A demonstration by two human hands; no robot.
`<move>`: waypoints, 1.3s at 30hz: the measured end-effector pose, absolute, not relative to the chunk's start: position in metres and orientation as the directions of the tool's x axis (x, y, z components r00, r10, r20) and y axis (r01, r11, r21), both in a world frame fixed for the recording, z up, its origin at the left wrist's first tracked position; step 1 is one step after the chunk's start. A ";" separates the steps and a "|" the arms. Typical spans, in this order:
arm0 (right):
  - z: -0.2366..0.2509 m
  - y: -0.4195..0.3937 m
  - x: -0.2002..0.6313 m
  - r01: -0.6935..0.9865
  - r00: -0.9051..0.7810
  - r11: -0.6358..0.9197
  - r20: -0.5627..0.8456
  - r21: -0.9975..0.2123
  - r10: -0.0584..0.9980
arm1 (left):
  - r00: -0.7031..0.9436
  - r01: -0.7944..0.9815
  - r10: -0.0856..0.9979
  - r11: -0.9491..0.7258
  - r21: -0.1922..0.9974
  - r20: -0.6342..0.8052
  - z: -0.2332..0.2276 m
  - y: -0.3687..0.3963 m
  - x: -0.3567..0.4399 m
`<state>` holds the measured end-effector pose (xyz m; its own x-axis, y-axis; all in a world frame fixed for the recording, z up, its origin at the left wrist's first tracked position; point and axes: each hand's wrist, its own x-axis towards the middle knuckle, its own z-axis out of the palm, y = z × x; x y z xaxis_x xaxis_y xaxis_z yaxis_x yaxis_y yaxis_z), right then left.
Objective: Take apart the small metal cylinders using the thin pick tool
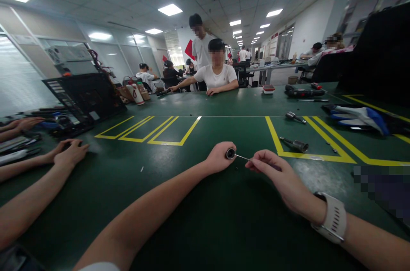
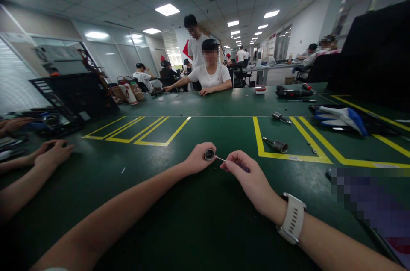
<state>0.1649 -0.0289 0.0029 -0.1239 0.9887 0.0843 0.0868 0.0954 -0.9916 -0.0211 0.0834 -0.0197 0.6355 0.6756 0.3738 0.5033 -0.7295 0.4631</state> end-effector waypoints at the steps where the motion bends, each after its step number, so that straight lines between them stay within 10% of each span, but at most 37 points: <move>1: 0.004 -0.029 0.164 0.175 -0.135 0.125 0.102 -0.977 0.986 | 0.653 0.504 0.659 -0.746 0.435 0.373 -0.019 0.082 -0.020; 9: 0.005 -0.028 0.157 0.484 -0.174 0.304 0.251 -0.820 0.952 | 0.763 0.492 0.548 -0.837 0.240 0.343 -0.019 0.079 -0.018; 19: 0.005 -0.017 0.162 -0.269 -0.168 -0.173 -0.131 -0.947 0.977 | 0.667 0.447 0.639 -0.755 0.480 0.384 -0.017 0.081 -0.019; 28: 0.010 -0.026 0.158 0.143 -0.117 0.061 0.044 -0.988 0.992 | 0.741 0.518 0.573 -0.819 0.246 0.349 -0.016 0.078 -0.019; 39: -0.012 -0.007 0.171 -0.389 -0.243 -0.223 -0.133 -0.894 0.961 | 0.684 0.466 0.628 -0.767 0.442 0.370 -0.017 0.081 -0.020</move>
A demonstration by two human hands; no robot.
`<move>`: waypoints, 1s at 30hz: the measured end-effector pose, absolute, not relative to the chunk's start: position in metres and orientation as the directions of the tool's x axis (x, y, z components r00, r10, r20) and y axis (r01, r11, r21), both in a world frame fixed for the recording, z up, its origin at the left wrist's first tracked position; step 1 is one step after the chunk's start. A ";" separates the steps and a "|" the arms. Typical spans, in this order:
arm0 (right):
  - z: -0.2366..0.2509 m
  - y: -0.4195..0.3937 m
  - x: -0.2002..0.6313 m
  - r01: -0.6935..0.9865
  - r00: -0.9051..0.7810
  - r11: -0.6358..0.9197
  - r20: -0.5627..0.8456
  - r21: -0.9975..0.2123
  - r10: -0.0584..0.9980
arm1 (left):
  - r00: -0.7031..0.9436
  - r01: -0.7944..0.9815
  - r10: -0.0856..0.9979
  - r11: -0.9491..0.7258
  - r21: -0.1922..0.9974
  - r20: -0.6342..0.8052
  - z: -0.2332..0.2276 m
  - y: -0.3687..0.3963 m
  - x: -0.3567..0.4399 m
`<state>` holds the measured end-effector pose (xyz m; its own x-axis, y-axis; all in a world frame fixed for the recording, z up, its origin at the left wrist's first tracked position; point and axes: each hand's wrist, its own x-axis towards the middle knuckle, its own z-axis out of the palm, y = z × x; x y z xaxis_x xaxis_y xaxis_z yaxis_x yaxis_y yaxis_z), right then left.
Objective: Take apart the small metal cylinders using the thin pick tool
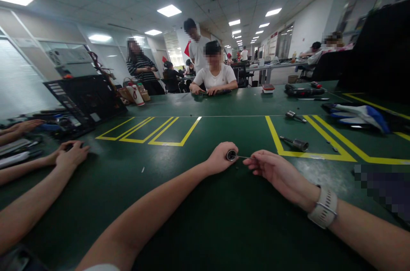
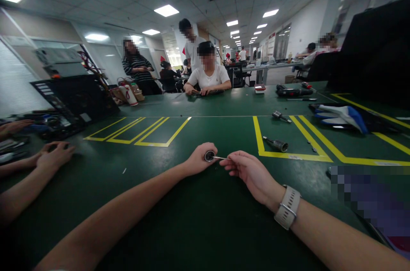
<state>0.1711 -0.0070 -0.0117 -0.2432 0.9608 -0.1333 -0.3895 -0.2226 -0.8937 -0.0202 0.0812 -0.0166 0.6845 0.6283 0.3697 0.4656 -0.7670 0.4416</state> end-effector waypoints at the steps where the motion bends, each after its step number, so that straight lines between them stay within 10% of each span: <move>1: -0.012 -0.007 0.171 -0.397 -0.243 -0.224 -0.134 -0.890 0.961 | 0.676 0.463 0.633 -0.763 0.451 0.377 -0.017 0.081 -0.020; 12: -0.004 -0.013 0.167 -0.354 -0.220 -0.204 -0.131 -0.913 0.967 | 0.713 0.522 0.602 -0.798 0.302 0.360 -0.017 0.080 -0.019; 30: 0.002 -0.021 0.163 -0.310 -0.051 -0.061 -0.047 -0.949 0.998 | 0.602 0.548 0.724 -0.681 0.486 0.335 -0.024 0.087 -0.021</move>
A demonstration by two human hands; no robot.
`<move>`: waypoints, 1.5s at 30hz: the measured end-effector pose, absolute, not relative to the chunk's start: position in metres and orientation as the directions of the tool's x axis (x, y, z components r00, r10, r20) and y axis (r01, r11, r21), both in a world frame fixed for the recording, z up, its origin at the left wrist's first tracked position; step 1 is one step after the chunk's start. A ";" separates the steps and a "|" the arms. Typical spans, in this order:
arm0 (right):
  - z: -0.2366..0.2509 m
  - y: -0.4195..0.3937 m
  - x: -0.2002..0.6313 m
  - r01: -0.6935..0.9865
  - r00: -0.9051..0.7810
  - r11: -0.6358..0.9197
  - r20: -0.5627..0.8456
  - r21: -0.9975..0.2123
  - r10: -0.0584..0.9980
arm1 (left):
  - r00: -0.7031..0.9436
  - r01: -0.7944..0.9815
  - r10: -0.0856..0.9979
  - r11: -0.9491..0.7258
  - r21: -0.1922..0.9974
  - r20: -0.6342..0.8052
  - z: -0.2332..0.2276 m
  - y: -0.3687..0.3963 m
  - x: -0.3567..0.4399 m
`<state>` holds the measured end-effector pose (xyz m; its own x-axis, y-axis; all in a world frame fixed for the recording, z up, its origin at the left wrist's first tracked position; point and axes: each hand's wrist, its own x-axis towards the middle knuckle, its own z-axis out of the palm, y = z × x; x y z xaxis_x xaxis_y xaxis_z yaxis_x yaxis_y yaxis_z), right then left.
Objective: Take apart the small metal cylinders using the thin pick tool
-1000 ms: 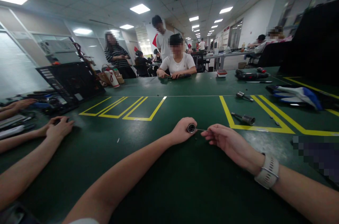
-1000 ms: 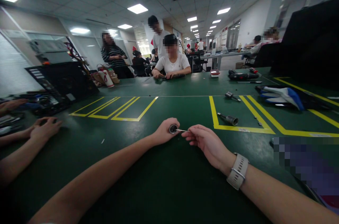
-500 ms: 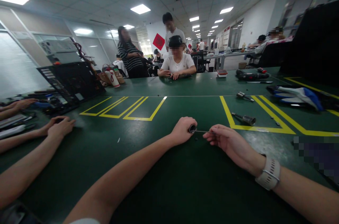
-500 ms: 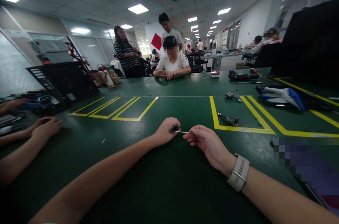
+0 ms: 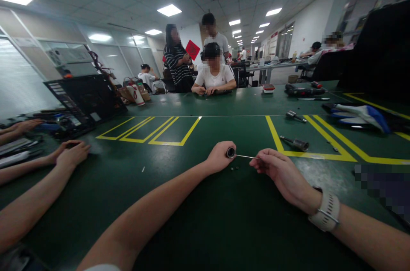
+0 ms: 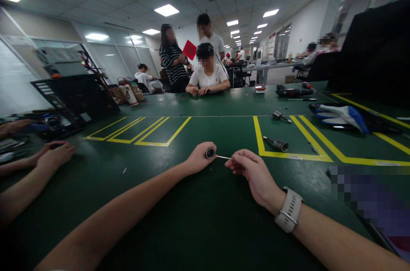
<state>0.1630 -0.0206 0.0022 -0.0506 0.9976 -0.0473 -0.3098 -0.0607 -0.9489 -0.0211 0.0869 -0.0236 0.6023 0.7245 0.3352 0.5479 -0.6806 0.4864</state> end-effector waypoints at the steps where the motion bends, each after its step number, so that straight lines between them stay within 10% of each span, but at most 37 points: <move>1: 0.004 -0.021 0.162 -0.264 -0.043 -0.030 -0.019 -0.964 0.999 | 0.609 0.554 0.720 -0.686 0.471 0.332 -0.023 0.087 -0.020; 15: 0.009 -0.023 0.157 0.538 -0.258 0.479 0.405 -0.694 0.877 | 0.656 0.585 0.673 -0.740 0.334 0.342 -0.020 0.082 -0.017; 20: 0.007 -0.019 0.160 0.407 -0.170 0.310 0.262 -0.859 0.950 | 0.674 0.552 0.641 -0.768 0.325 0.368 -0.020 0.081 -0.018; 27: -0.006 -0.006 0.168 -0.304 -0.178 -0.147 -0.096 -0.941 0.979 | 0.658 0.534 0.653 -0.756 0.379 0.376 -0.022 0.084 -0.019; 36: -0.002 -0.012 0.165 0.062 -0.105 0.059 0.052 -0.996 0.993 | 0.732 0.549 0.595 -0.804 0.229 0.333 -0.017 0.078 -0.019; 45: -0.007 0.001 0.172 -0.449 -0.242 -0.324 -0.236 -0.833 0.941 | 0.743 0.499 0.563 -0.827 0.260 0.363 -0.018 0.080 -0.020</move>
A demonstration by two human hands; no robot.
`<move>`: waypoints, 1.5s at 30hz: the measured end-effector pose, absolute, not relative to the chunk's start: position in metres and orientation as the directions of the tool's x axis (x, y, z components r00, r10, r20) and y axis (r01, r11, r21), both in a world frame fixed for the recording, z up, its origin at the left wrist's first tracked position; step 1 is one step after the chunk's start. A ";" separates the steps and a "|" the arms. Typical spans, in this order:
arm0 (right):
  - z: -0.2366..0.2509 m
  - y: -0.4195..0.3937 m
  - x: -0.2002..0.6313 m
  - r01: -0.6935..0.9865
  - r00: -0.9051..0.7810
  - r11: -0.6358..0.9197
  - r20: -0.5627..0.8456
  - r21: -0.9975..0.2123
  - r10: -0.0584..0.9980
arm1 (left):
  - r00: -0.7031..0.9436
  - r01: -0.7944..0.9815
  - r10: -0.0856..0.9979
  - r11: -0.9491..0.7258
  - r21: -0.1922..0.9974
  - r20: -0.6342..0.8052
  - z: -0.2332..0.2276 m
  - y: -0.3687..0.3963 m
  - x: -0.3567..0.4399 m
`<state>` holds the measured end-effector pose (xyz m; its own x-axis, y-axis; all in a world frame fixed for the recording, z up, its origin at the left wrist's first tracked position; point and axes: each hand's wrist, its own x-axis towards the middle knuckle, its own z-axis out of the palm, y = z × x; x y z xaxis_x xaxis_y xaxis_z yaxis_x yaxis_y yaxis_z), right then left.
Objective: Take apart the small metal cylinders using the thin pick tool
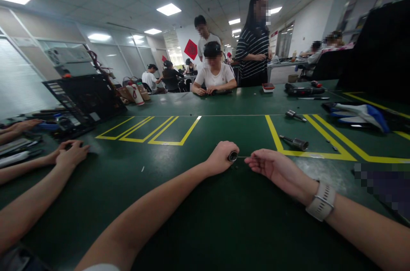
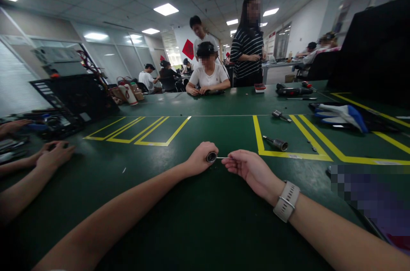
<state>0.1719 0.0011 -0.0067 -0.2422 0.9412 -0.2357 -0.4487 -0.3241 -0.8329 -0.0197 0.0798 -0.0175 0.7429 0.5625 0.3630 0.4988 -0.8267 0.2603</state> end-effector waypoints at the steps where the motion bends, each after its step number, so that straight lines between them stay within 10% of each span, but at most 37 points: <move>1: -0.007 0.002 0.171 -0.467 -0.246 -0.346 -0.256 -0.814 0.935 | 0.741 0.496 0.565 -0.825 0.271 0.364 -0.018 0.080 -0.020; 26: -0.003 -0.012 0.167 -0.360 -0.027 -0.113 -0.111 -0.926 0.993 | 0.707 0.659 0.642 -0.750 0.055 0.297 -0.009 0.067 -0.016; 39: -0.002 -0.016 0.166 -0.389 0.138 -0.050 -0.111 -0.920 0.984 | 0.611 0.604 0.745 -0.657 0.451 0.266 -0.009 0.070 -0.020; 45: -0.008 -0.014 0.164 -0.327 0.169 -0.016 -0.075 -0.945 0.983 | 0.797 0.488 0.570 -0.803 0.342 0.202 -0.004 0.062 -0.019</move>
